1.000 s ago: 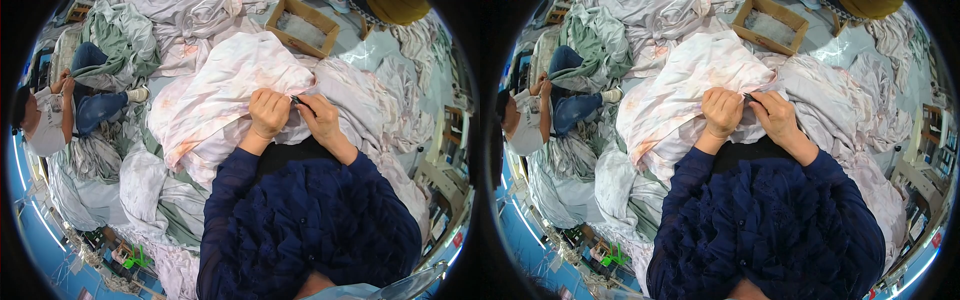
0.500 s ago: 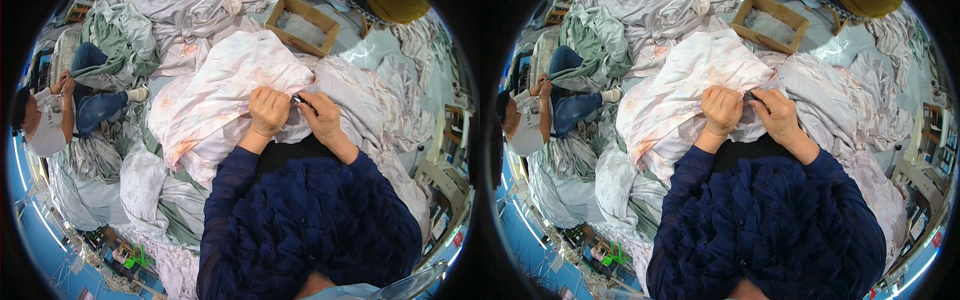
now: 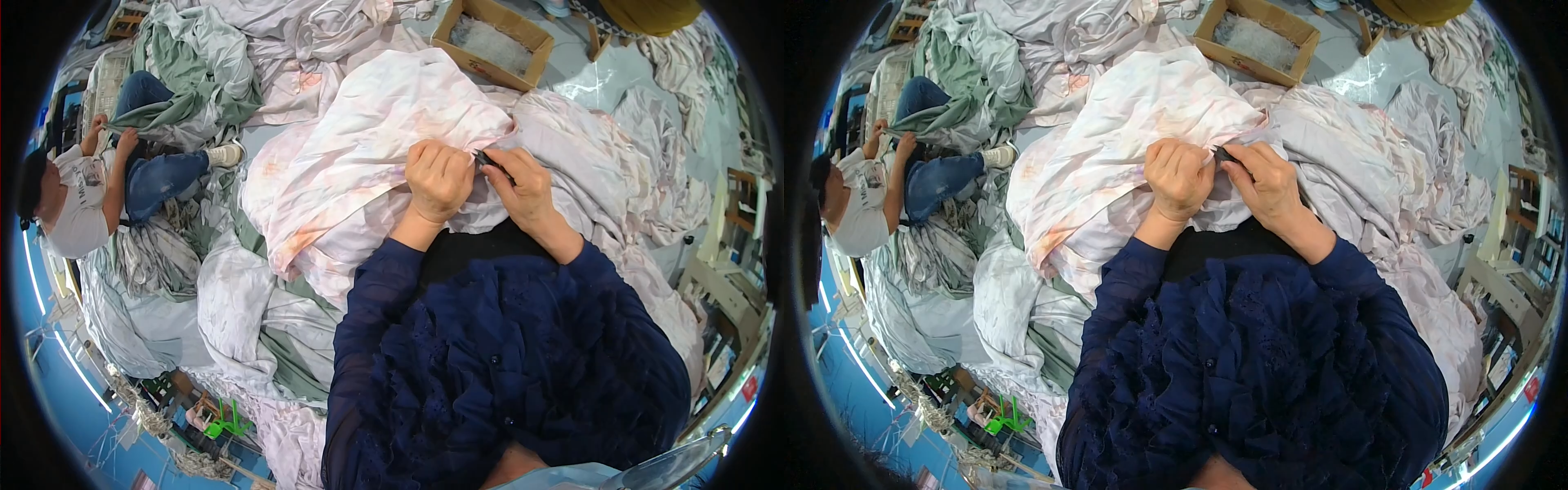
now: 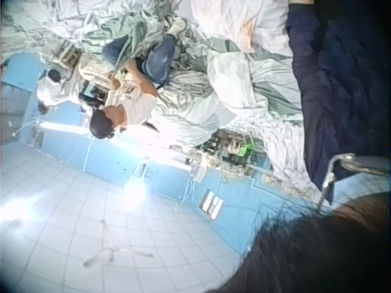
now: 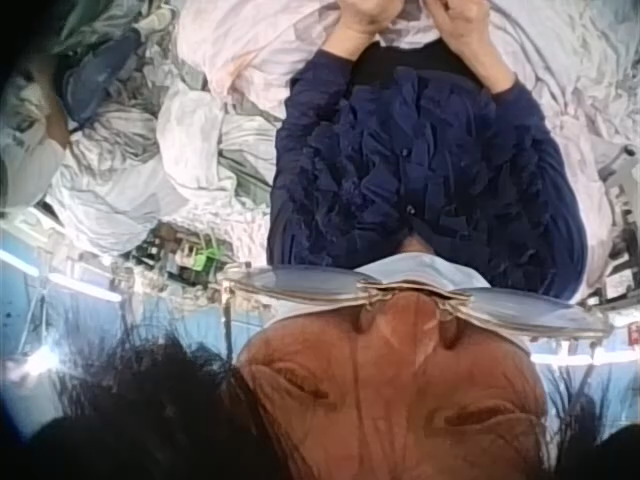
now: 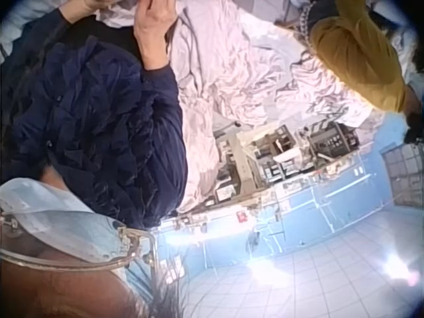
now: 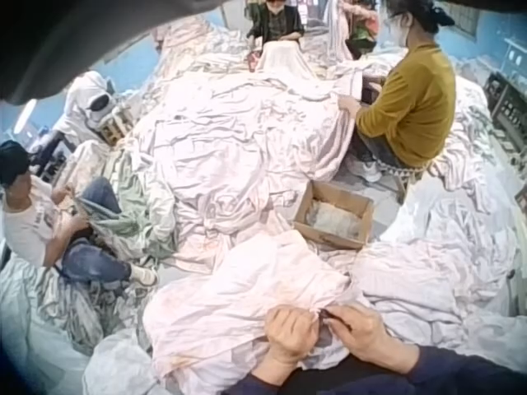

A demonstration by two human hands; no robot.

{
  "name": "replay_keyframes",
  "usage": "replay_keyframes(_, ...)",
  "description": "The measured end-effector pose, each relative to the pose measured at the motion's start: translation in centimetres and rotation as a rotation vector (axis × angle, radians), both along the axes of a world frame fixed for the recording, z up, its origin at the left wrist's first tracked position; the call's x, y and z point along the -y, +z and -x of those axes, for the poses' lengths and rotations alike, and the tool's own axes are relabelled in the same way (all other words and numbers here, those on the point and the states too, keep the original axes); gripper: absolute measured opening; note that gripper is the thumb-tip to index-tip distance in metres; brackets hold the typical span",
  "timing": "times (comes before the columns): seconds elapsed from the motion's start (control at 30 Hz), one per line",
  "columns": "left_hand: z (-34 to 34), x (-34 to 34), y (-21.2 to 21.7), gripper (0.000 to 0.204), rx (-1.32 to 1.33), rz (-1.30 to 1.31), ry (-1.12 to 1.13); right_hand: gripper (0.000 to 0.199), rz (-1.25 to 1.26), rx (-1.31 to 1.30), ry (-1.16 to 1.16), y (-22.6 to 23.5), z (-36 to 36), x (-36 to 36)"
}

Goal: Trimming loose threads from fabric pieces using thread snips.

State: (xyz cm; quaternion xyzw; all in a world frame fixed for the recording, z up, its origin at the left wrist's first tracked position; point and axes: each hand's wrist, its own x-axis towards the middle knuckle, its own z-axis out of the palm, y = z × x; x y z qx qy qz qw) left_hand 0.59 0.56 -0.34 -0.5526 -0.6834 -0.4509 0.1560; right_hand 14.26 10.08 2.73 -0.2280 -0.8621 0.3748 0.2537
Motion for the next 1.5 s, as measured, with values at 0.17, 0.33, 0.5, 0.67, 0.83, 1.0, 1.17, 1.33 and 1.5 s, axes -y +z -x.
replay_keyframes(0.17,0.0,-0.1,-0.1,0.02,0.014,-0.005,0.009,0.026,-0.01,-0.015,0.006,-0.1,0.2,-0.1)
replay_keyframes(0.33,-0.1,-0.1,-0.2,0.019,0.021,-0.001,0.019,0.027,-0.002,-0.032,0.015,-0.1,0.3,-0.1)
replay_keyframes(0.5,-0.1,-0.2,-0.3,0.019,0.028,-0.005,0.024,0.027,-0.008,-0.039,0.014,-0.3,0.4,-0.1)
replay_keyframes(0.67,0.0,-0.2,-0.4,0.019,0.03,-0.006,0.03,0.026,-0.018,-0.038,0.014,-0.3,0.6,-0.1)
replay_keyframes(0.83,0.0,-0.4,-0.7,0.016,0.025,-0.031,0.034,0.025,0.031,-0.035,-0.01,-0.4,0.4,-0.3)
replay_keyframes(1.0,0.1,0.1,-0.3,0.013,0.274,0.039,0.095,0.025,0.09,-0.097,-0.121,0.2,0.4,-0.6)
replay_keyframes(1.17,0.8,0.0,2.4,0.007,1.105,0.23,0.114,0.025,0.112,-0.111,-0.024,0.7,1.2,-0.4)
replay_keyframes(1.33,1.7,0.3,2.3,0.01,1.278,0.257,0.044,0.027,0.092,-0.112,0.026,0.0,2.5,-0.8)
replay_keyframes(1.5,2.0,0.4,2.1,0.01,1.331,0.239,0.012,0.026,0.131,-0.069,0.036,-0.2,3.1,-0.8)
